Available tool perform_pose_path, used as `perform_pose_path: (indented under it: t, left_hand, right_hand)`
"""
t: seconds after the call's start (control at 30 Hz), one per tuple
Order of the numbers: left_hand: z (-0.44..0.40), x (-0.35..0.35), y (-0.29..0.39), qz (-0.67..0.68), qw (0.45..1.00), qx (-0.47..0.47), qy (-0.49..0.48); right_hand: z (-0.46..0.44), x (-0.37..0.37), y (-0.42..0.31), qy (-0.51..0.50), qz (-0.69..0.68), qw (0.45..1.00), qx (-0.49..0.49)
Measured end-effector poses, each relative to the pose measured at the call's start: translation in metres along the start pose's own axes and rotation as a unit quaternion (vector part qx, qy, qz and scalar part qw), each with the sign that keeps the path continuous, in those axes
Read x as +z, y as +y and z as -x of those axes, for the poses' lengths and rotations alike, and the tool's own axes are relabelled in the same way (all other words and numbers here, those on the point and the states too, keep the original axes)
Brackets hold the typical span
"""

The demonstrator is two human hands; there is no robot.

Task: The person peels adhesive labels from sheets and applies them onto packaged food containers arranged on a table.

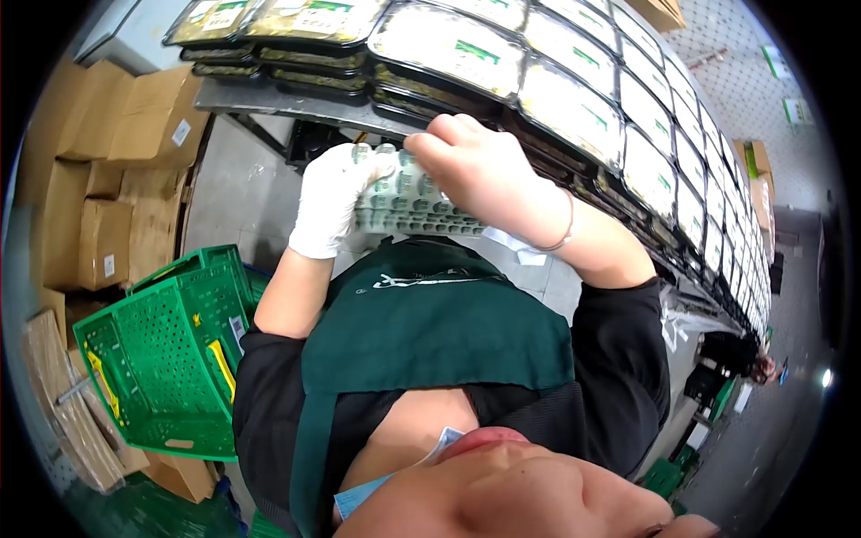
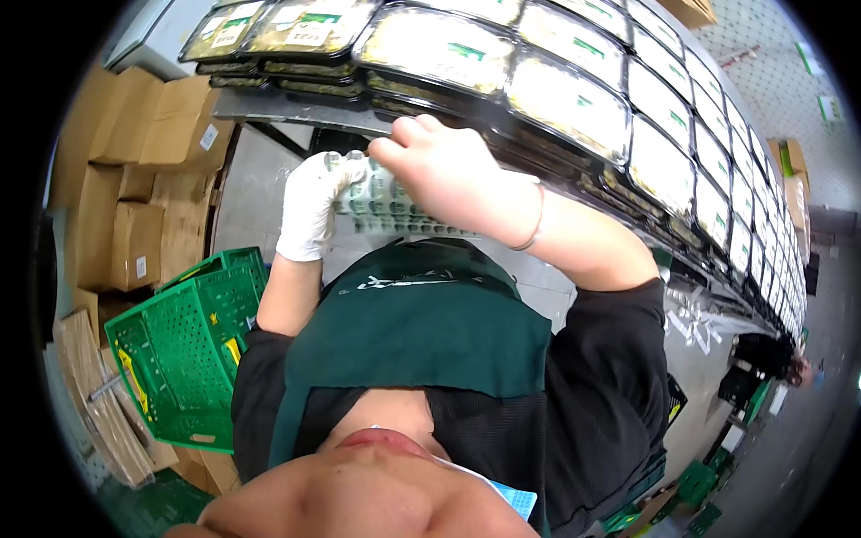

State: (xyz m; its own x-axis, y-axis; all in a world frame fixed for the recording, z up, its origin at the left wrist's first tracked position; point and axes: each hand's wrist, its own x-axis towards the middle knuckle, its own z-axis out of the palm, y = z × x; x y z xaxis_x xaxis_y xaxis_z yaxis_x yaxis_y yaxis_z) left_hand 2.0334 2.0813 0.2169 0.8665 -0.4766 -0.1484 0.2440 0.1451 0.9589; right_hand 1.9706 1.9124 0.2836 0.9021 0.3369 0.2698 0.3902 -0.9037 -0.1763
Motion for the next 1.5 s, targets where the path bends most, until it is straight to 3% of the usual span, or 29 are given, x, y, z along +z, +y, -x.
perform_pose_path:
  t: [0.07, 0.2, 0.27, 0.33, 0.4, 0.5, 0.53, 0.6, 0.63, 0.67, 0.77, 0.8, 0.87, 0.9, 0.93, 0.97, 1.0, 1.07, 1.1, 1.2, 1.27, 1.33, 1.4, 1.47, 1.5]
  left_hand:
    - [-0.002, 0.008, -0.001, -0.013, 1.0, 0.012, -0.011]
    - [-0.011, 0.017, -0.012, 0.147, 0.987, -0.063, 0.0]
    - [-0.015, 0.019, -0.022, 0.171, 0.984, -0.052, 0.028]
    - [-0.021, 0.013, -0.039, 0.193, 0.979, -0.06, 0.036]
    - [-0.023, 0.021, -0.046, 0.229, 0.968, -0.083, 0.065]
    - [-0.019, 0.028, -0.064, 0.193, 0.976, -0.071, 0.069]
    - [-0.019, 0.03, -0.067, 0.193, 0.976, -0.071, 0.073]
    - [-0.016, 0.03, -0.069, 0.167, 0.981, -0.052, 0.087]
    - [-0.014, 0.028, -0.068, 0.158, 0.982, -0.042, 0.094]
    - [-0.013, 0.024, -0.069, 0.155, 0.982, -0.041, 0.096]
    - [-0.006, 0.008, -0.083, 0.169, 0.981, -0.033, 0.094]
    - [-0.005, 0.003, -0.088, 0.184, 0.977, -0.029, 0.107]
    - [-0.006, -0.003, -0.089, 0.2, 0.973, -0.024, 0.113]
    - [-0.007, -0.004, -0.088, 0.196, 0.972, -0.025, 0.126]
    - [-0.005, -0.004, -0.087, 0.193, 0.971, -0.03, 0.14]
    - [-0.005, -0.001, -0.081, 0.21, 0.969, -0.04, 0.124]
    - [-0.008, -0.001, -0.08, 0.21, 0.97, -0.043, 0.117]
    - [-0.012, -0.003, -0.078, 0.179, 0.978, -0.062, 0.09]
    - [-0.012, 0.002, -0.072, 0.177, 0.979, -0.062, 0.081]
    - [-0.013, 0.007, -0.063, 0.137, 0.987, -0.054, 0.06]
    - [-0.014, 0.005, -0.065, 0.137, 0.988, -0.05, 0.05]
    - [-0.02, 0.0, -0.072, 0.148, 0.987, -0.051, 0.028]
    - [-0.019, 0.011, -0.066, 0.141, 0.987, -0.054, 0.046]
    - [-0.024, 0.018, -0.069, 0.124, 0.988, -0.085, 0.028]
    - [-0.026, 0.024, -0.068, 0.091, 0.993, -0.074, -0.013]
  right_hand:
    - [0.008, 0.001, -0.004, 0.028, 0.038, 0.999, -0.003]
    - [0.025, 0.003, -0.004, 0.065, 0.08, 0.994, -0.032]
    - [0.035, -0.005, 0.007, 0.034, 0.022, 0.996, -0.082]
    - [0.029, -0.03, 0.049, 0.08, -0.078, 0.987, -0.112]
    - [0.022, -0.027, 0.135, 0.139, -0.205, 0.949, 0.196]
    - [0.002, -0.035, 0.226, 0.233, -0.333, 0.837, 0.366]
    - [0.002, -0.029, 0.234, 0.23, -0.336, 0.837, 0.364]
    - [0.003, -0.012, 0.245, 0.212, -0.036, 0.937, 0.275]
    - [0.003, 0.001, 0.252, 0.187, -0.02, 0.943, 0.275]
    - [0.004, 0.004, 0.258, 0.188, -0.024, 0.943, 0.274]
    - [0.02, 0.007, 0.284, 0.148, 0.198, 0.925, 0.286]
    - [0.027, -0.012, 0.277, 0.087, 0.204, 0.894, 0.389]
    - [0.057, -0.016, 0.3, 0.155, 0.191, 0.89, 0.384]
    - [0.069, -0.014, 0.3, 0.218, 0.137, 0.918, 0.301]
    - [0.073, -0.022, 0.273, 0.216, 0.142, 0.917, 0.306]
    - [0.074, -0.033, 0.227, 0.185, -0.055, 0.92, 0.341]
    - [0.072, -0.036, 0.192, 0.152, -0.251, 0.885, 0.363]
    - [0.072, -0.022, 0.162, 0.164, -0.13, 0.925, 0.316]
    - [0.072, -0.008, 0.163, 0.161, 0.008, 0.94, 0.301]
    - [0.067, -0.015, 0.135, 0.11, 0.125, 0.947, 0.276]
    - [0.078, -0.014, 0.152, 0.079, 0.296, 0.898, 0.316]
    - [0.11, -0.04, 0.166, 0.066, 0.314, 0.842, 0.433]
    - [0.175, -0.062, 0.199, 0.191, 0.242, 0.866, 0.392]
    - [0.224, -0.068, 0.208, 0.242, -0.092, 0.817, 0.516]
    - [0.236, -0.065, 0.207, 0.254, -0.13, 0.807, 0.516]
